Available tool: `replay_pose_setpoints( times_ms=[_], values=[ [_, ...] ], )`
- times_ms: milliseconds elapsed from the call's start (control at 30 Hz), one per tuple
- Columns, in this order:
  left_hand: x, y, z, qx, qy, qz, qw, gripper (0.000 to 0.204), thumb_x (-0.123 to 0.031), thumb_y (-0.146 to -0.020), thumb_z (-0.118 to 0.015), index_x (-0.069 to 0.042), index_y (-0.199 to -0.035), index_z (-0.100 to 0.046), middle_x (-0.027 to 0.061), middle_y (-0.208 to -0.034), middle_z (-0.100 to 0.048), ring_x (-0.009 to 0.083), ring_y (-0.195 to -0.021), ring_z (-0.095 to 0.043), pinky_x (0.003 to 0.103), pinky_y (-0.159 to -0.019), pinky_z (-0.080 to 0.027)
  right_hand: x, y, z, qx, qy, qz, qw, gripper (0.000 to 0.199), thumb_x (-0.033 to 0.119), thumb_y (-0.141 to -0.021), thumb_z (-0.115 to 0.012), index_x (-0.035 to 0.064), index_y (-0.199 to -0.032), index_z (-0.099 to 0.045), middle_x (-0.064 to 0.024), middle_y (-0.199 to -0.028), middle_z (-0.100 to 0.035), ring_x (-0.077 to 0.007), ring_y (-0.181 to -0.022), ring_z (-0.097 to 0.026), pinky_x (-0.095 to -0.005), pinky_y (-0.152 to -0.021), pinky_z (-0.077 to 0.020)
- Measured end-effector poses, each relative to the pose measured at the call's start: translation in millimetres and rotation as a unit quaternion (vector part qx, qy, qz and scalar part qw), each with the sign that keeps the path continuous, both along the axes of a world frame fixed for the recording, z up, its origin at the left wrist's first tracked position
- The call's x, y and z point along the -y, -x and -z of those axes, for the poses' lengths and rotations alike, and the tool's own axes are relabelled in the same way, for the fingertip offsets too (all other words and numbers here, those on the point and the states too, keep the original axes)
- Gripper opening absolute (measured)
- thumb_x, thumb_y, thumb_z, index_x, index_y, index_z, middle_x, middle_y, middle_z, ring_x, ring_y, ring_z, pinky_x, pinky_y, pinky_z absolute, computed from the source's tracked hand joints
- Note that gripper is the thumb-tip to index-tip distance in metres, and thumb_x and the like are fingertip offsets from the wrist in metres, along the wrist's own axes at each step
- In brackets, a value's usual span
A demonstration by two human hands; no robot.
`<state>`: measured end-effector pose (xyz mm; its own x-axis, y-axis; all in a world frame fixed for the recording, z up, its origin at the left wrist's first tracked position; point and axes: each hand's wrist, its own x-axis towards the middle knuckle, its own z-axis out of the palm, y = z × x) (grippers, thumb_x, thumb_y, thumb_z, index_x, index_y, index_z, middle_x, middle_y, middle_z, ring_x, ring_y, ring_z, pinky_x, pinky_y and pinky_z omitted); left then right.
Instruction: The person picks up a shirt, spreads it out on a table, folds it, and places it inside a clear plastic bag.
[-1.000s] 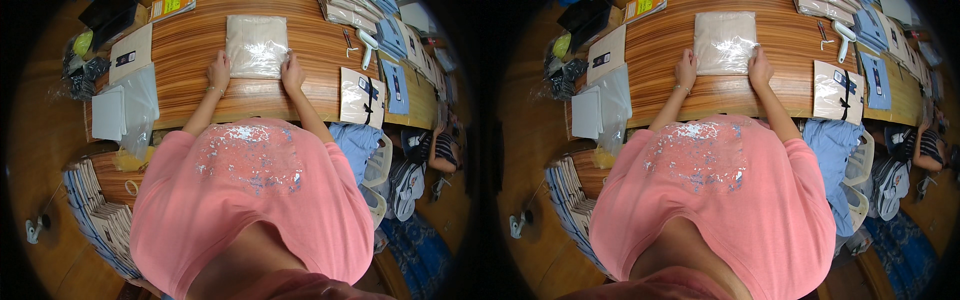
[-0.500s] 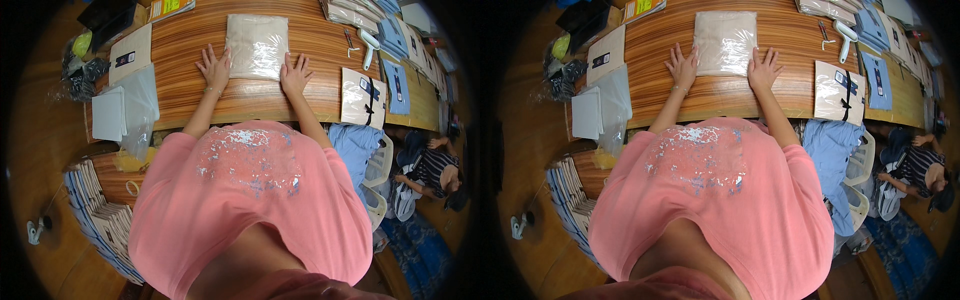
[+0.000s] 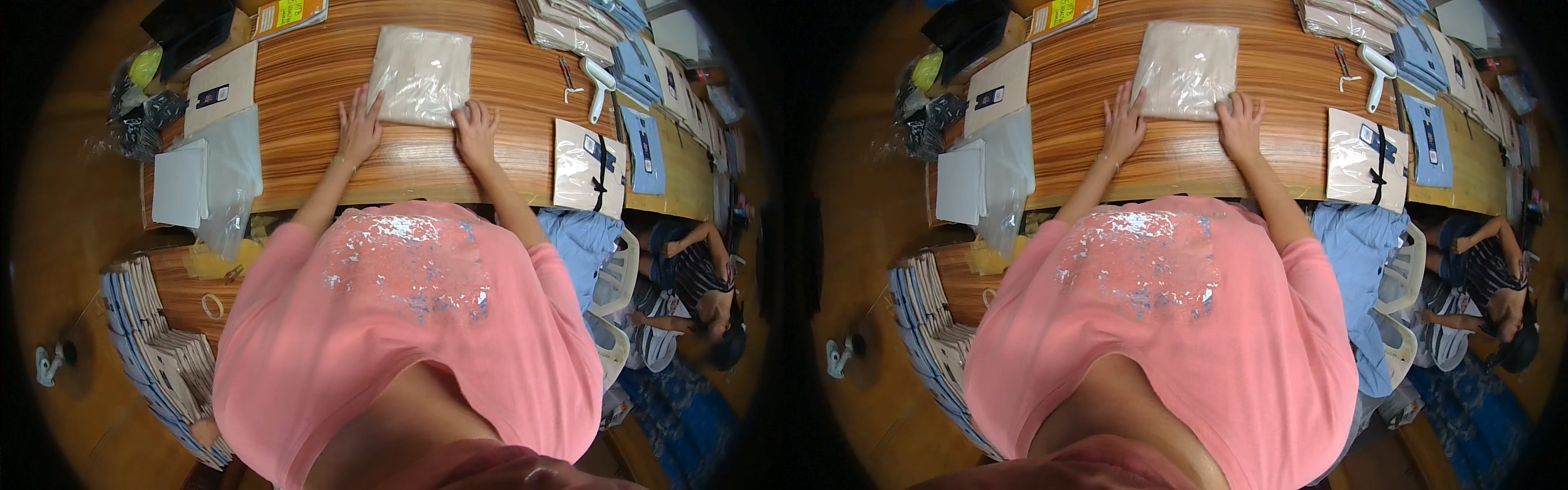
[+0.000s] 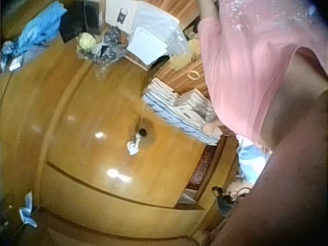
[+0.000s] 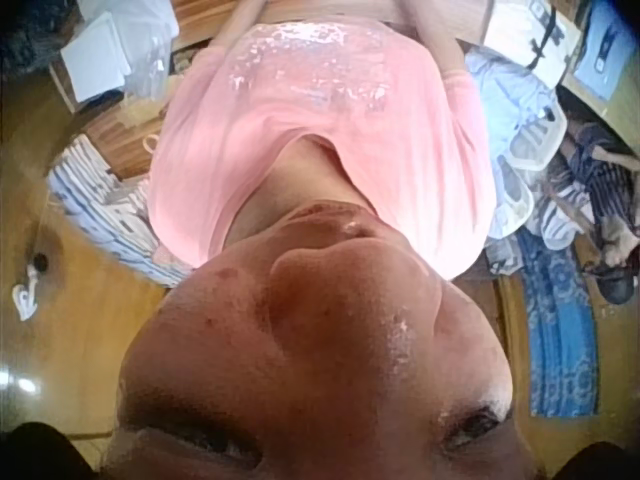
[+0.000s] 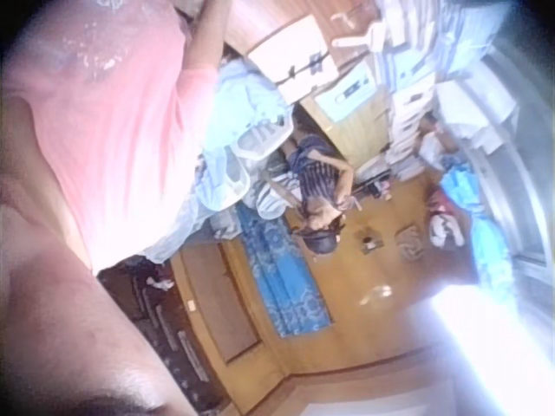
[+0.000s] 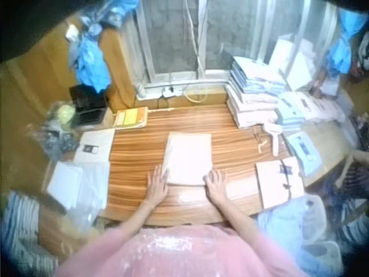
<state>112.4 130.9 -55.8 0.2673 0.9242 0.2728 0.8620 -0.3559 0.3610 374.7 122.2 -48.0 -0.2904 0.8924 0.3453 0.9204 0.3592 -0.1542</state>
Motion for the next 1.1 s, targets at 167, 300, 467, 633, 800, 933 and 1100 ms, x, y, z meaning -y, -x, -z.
replay_pose_setpoints(
  times_ms=[167,300,467,633,800,933,1100],
  values=[
    [-42.4,9.0,-16.3,-0.021,-0.074,0.055,0.995,0.058,-0.012,-0.082,-0.059,-0.021,-0.135,-0.038,0.013,-0.138,-0.032,0.0291,-0.13,-0.028,0.052,-0.105,-0.022,-57.2,-16.9,-46.9,-0.028,-0.142,-0.105,0.984,0.025,0.013,-0.076,-0.06,0.0121,-0.1,-0.055,-0.0108,-0.108,-0.049,-0.0268,-0.11,-0.044,-0.0518,-0.097,-0.0279],
    [-62.8,8.1,-88.6,0.179,-0.121,0.05,0.975,0.038,-0.011,-0.083,-0.062,-0.008,-0.119,-0.05,0.0118,-0.11,-0.051,0.0273,-0.105,-0.05,0.04,-0.089,-0.041,-69.9,-34.9,-131.0,-0.133,-0.162,-0.155,0.965,0.028,0.007,-0.078,-0.063,0.0066,-0.105,-0.055,-0.0133,-0.094,-0.052,-0.0281,-0.088,-0.053,-0.0376,-0.075,-0.0432],
    [-72.1,-16.6,-176.4,0.289,-0.231,0.029,0.929,0.026,-0.015,-0.088,-0.056,0.001,-0.108,-0.051,0.0138,-0.099,-0.053,0.0268,-0.089,-0.052,0.033,-0.078,-0.043,-80.8,-32.3,-198.9,-0.305,-0.083,-0.084,0.945,0.023,0.006,-0.078,-0.064,0.0021,-0.1,-0.058,-0.0123,-0.088,-0.054,-0.0231,-0.068,-0.053,-0.0294,-0.059,-0.0442],
    [-117.5,-22.1,-96.5,0.229,-0.04,-0.123,0.965,0.041,-0.026,-0.09,-0.053,-0.001,-0.12,-0.044,0.0182,-0.118,-0.047,0.0347,-0.107,-0.044,0.042,-0.092,-0.035,-132.9,-42.8,-106.5,-0.234,0.019,-0.003,0.972,0.027,0.018,-0.081,-0.063,0.0034,-0.103,-0.059,-0.0154,-0.102,-0.054,-0.0277,-0.089,-0.053,-0.0377,-0.077,-0.0427],
    [-107.2,-55.4,-63.5,0.195,-0.108,-0.169,0.96,0.045,-0.023,-0.089,-0.051,-0.005,-0.129,-0.038,0.0184,-0.13,-0.038,0.0353,-0.122,-0.033,0.047,-0.103,-0.024,-132.4,10.4,-72.3,-0.222,-0.093,0.081,0.967,0.038,0.023,-0.086,-0.054,0.0092,-0.122,-0.051,-0.0237,-0.132,-0.037,-0.0404,-0.124,-0.031,-0.0516,-0.102,-0.0229],
    [-82.9,-97.7,-22.5,0.105,-0.032,-0.135,0.985,0.047,-0.024,-0.089,-0.048,-0.018,-0.135,-0.04,0.0145,-0.141,-0.03,0.0377,-0.132,-0.02,0.06,-0.103,-0.014,-107.8,64.3,-40.9,-0.262,-0.017,0.116,0.958,0.048,0.025,-0.088,-0.048,0.0108,-0.133,-0.041,-0.0246,-0.144,-0.019,-0.0424,-0.135,-0.011,-0.0595,-0.105,-0.0064],
    [-84.4,-100.5,-4.6,0.032,0.046,-0.11,0.992,0.043,-0.027,-0.093,-0.039,-0.02,-0.136,-0.039,0.0132,-0.145,-0.024,0.0377,-0.135,-0.015,0.063,-0.102,-0.01,-109.5,65.7,14.1,-0.123,0.094,0.137,0.978,0.048,0.028,-0.091,-0.043,0.0121,-0.136,-0.039,-0.0207,-0.146,-0.018,-0.0422,-0.136,-0.008,-0.0619,-0.103,-0.0022]
  ],
)
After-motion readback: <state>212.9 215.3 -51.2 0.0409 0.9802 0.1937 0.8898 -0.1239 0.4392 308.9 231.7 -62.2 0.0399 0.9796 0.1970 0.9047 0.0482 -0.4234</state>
